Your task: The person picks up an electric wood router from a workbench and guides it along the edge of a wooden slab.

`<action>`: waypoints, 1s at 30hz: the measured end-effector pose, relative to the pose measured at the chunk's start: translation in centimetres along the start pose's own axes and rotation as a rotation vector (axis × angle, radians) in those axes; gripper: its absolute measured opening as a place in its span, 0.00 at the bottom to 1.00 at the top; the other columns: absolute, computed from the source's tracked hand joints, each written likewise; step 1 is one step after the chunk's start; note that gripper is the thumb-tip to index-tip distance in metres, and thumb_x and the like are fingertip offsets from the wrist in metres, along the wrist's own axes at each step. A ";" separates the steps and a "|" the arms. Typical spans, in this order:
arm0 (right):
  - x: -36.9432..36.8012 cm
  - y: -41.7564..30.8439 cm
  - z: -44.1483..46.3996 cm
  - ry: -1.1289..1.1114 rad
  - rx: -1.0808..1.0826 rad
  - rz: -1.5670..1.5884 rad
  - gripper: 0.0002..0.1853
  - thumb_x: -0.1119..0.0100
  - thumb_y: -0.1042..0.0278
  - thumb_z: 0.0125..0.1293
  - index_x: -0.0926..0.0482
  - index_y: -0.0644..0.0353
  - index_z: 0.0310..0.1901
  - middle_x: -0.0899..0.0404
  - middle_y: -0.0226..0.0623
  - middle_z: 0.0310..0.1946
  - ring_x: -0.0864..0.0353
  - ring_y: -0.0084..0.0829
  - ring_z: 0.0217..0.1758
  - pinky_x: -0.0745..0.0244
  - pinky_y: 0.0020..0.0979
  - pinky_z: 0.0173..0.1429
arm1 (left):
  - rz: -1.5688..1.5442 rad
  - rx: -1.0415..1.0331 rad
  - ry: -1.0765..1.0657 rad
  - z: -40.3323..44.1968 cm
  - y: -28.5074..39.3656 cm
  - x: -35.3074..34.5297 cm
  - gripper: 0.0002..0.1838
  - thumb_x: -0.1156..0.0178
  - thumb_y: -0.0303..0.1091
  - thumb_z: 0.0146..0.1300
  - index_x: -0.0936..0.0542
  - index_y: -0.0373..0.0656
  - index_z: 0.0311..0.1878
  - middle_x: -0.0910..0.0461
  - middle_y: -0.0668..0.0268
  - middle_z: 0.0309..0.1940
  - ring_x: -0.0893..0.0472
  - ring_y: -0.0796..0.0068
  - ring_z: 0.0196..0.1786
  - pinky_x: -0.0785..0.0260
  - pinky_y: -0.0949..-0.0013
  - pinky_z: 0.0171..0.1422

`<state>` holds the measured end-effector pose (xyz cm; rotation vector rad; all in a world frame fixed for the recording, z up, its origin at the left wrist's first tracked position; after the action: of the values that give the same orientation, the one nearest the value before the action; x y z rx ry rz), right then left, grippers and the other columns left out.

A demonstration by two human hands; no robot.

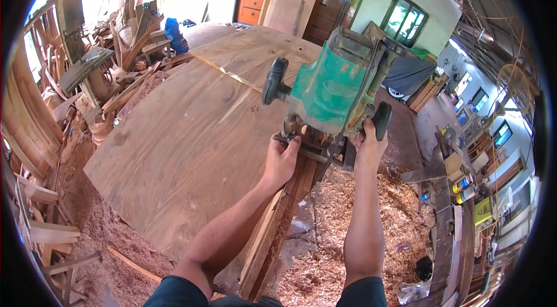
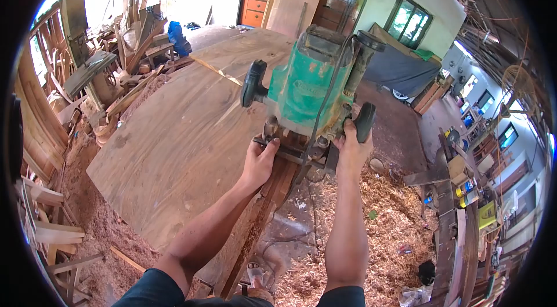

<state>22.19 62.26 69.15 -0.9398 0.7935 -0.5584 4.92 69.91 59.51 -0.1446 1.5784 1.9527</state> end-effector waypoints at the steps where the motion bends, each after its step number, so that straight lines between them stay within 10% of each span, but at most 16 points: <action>1: -0.1 -0.1 0.1 -0.001 -0.003 0.010 0.11 0.37 0.65 0.66 0.29 0.60 0.40 0.38 0.23 0.15 0.39 0.18 0.14 0.43 0.25 0.20 | 0.010 -0.004 0.001 0.1 0.1 0.0 0.16 0.42 0.35 0.72 0.30 0.33 0.54 0.25 0.72 0.38 0.30 0.85 0.41 0.35 0.74 0.45; 6: -0.4 0.0 0.6 0.017 -0.011 -0.005 0.11 0.37 0.66 0.66 0.29 0.61 0.39 0.39 0.23 0.14 0.40 0.18 0.14 0.43 0.25 0.21 | 0.041 -0.016 0.023 0.8 -0.2 -0.3 0.17 0.42 0.34 0.71 0.30 0.32 0.53 0.27 0.72 0.35 0.32 0.84 0.39 0.36 0.73 0.42; 9: 0.1 0.5 1.4 -0.026 -0.044 -0.034 0.10 0.35 0.64 0.65 0.28 0.55 0.40 0.35 0.20 0.20 0.35 0.13 0.19 0.23 0.25 0.29 | 0.046 -0.003 -0.019 1.5 -0.4 -0.3 0.13 0.43 0.35 0.73 0.27 0.34 0.50 0.25 0.74 0.36 0.31 0.85 0.41 0.36 0.74 0.46; 30: -0.2 2.0 4.3 -0.013 -0.040 -0.034 0.16 0.34 0.63 0.63 0.25 0.60 0.47 0.28 0.29 0.34 0.27 0.19 0.31 0.18 0.30 0.35 | 0.136 0.035 -0.032 4.6 -1.8 -0.5 0.12 0.43 0.37 0.73 0.22 0.35 0.44 0.21 0.74 0.35 0.27 0.86 0.40 0.33 0.74 0.44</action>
<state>25.61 65.51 68.97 -0.9947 0.7809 -0.5669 7.59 74.11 59.46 0.0085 1.6383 2.0187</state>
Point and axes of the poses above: each hand's wrist, its own z-axis towards the middle knuckle, its own x-axis out of the back of the hand, y = z × x, the point moved 2 cm from there along z, towards the middle knuckle
